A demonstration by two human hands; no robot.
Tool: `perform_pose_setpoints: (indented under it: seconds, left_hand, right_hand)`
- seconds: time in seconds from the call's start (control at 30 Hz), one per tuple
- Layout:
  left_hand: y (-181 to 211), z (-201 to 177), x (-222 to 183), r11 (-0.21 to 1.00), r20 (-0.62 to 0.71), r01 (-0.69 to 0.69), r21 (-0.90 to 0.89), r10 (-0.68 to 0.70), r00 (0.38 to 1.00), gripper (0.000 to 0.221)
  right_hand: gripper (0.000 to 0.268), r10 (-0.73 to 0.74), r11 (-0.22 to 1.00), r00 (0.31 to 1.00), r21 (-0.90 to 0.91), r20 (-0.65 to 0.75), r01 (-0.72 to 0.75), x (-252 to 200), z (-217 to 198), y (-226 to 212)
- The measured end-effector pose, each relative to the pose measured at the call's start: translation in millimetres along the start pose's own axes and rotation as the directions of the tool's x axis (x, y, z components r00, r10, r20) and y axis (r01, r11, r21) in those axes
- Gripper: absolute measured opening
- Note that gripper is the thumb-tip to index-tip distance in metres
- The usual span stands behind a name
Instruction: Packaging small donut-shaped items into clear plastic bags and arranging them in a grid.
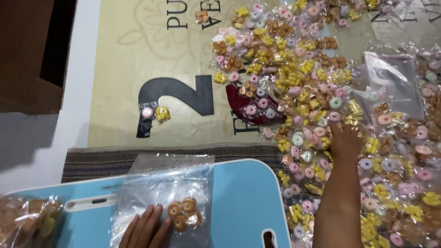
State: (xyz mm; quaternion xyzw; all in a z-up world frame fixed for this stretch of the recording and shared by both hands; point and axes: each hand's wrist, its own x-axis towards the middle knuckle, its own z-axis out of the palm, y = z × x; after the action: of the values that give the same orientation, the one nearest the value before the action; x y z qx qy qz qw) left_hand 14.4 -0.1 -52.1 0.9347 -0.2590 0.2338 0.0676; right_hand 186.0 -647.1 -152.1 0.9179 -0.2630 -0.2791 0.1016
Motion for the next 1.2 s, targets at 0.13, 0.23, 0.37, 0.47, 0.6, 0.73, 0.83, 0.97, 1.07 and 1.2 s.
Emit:
perform_pose_setpoints:
  seconds: [0.13, 0.23, 0.37, 0.47, 0.6, 0.73, 0.83, 0.97, 1.07, 1.2]
  left_hand:
    - [-2.7, -20.9, 1.7, 0.994, 0.166, -0.043, -0.099, 0.059, 0.984, 0.068]
    - [-6.2, -22.6, 6.3, 0.993, 0.174, -0.051, -0.105, 0.069, 0.982, 0.071]
    - [5.0, -55.6, 14.8, 0.984, 0.23, -0.013, -0.177, 0.055, 0.972, 0.068]
    - [0.3, -47.5, 2.9, 0.977, 0.203, -0.023, -0.21, 0.067, 0.977, 0.064]
    - [0.7, -50.8, -5.6, 0.967, 0.21, 0.0, -0.256, 0.055, 0.976, 0.067]
    - [1.5, -42.8, -17.0, 0.948, 0.247, 0.019, -0.318, 0.064, 0.967, 0.066]
    - [-1.9, -39.6, -23.1, 0.947, 0.275, 0.017, -0.32, 0.076, 0.958, 0.068]
    - [-1.6, -40.3, -26.9, 0.942, 0.219, -0.002, -0.336, 0.08, 0.972, 0.068]
    - [-1.8, -37.9, -28.4, 0.948, 0.187, -0.002, -0.319, 0.064, 0.98, 0.068]
    - [-2.1, -40.4, -27.2, 0.937, 0.158, -0.013, -0.349, 0.073, 0.985, 0.065]
  right_hand:
    - [0.071, -0.119, 0.991, 0.975, 0.037, -0.186, 0.128, -54.0, 13.2, 3.0]
    - [0.071, -0.078, 0.994, 0.98, 0.066, -0.184, 0.091, -108.3, 5.6, 0.9]
    - [0.088, 0.075, 0.984, 0.979, 0.171, -0.189, -0.042, -199.1, -1.8, 12.8]
    - [0.063, 0.315, 0.844, 0.907, 0.52, -0.281, -0.132, -238.9, 38.8, 37.0]
    - [0.072, 0.435, 0.499, 0.896, 0.853, -0.093, -0.154, -307.7, 76.0, 41.5]
    - [0.044, 0.595, 0.154, 0.804, 0.98, 0.012, -0.128, -306.2, 203.1, 86.0]
    - [0.03, 0.582, -0.199, 0.766, 0.961, 0.274, -0.193, -336.5, 238.0, 86.8]
    - [0.022, 0.499, -0.099, 0.84, 0.977, 0.214, -0.191, -364.8, 256.7, 94.8]
    - [0.049, 0.455, 0.256, 0.88, 0.927, 0.134, -0.274, -364.6, 229.7, 107.7]
    - [0.048, 0.371, 0.025, 0.917, 0.989, -0.145, 0.146, -372.9, 196.5, 91.5]
